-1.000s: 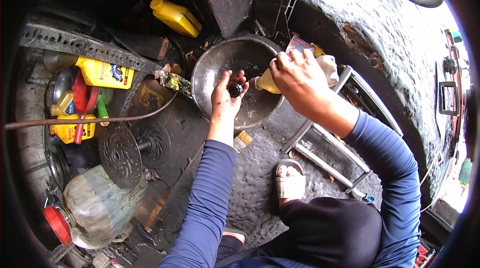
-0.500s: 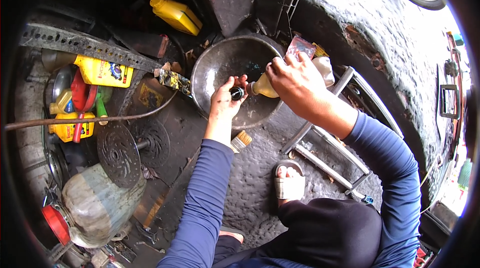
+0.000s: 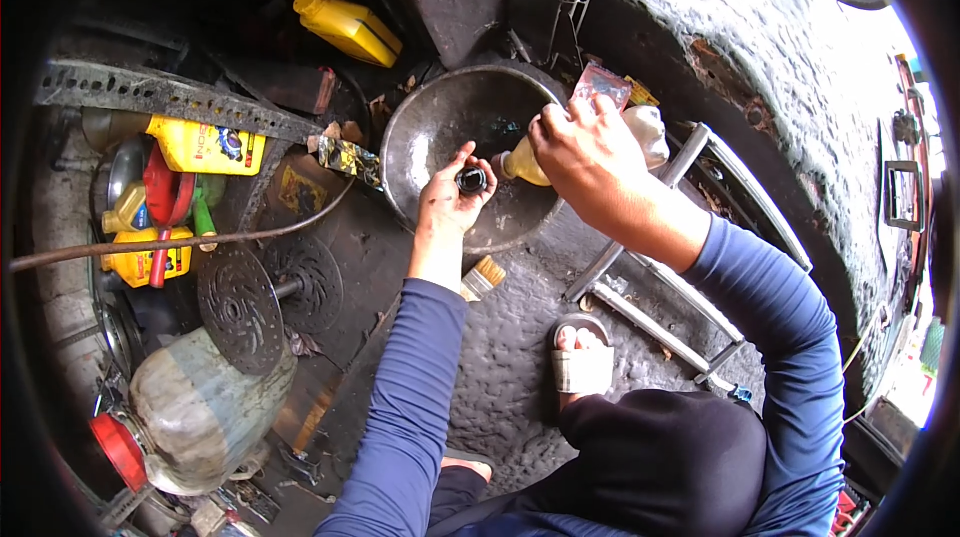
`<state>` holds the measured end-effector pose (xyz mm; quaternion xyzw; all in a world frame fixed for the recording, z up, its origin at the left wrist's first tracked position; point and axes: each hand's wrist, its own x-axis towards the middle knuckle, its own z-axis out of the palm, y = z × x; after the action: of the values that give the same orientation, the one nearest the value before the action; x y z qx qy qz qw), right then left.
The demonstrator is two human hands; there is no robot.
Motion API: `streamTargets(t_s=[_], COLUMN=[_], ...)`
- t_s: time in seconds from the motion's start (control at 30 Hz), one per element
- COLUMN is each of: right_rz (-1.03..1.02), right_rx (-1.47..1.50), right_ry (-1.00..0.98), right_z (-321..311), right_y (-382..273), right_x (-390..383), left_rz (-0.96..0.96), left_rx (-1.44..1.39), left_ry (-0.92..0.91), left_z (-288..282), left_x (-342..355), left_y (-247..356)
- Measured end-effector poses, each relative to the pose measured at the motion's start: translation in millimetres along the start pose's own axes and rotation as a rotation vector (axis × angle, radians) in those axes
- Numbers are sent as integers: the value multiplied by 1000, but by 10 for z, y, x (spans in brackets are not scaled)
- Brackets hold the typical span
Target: Cleaning engine parts with solvent and installing components back into the motorcycle engine.
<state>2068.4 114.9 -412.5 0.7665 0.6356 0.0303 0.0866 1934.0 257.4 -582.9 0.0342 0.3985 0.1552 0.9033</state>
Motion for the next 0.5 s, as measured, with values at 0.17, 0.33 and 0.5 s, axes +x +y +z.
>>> streamTargets(t_s=[0.17, 0.33, 0.5], right_rz=[-51, 41, 78], right_rx=[31, -24, -94], right_ry=[41, 44, -44], right_z=[-9, -44, -38], right_y=[-37, -34, 11], right_x=[-39, -37, -15], left_rz=[45, -70, 328], left_rx=[-23, -219, 556], left_ry=[10, -35, -3], left_z=[62, 189, 306], left_x=[2, -97, -167], left_y=[39, -1, -118])
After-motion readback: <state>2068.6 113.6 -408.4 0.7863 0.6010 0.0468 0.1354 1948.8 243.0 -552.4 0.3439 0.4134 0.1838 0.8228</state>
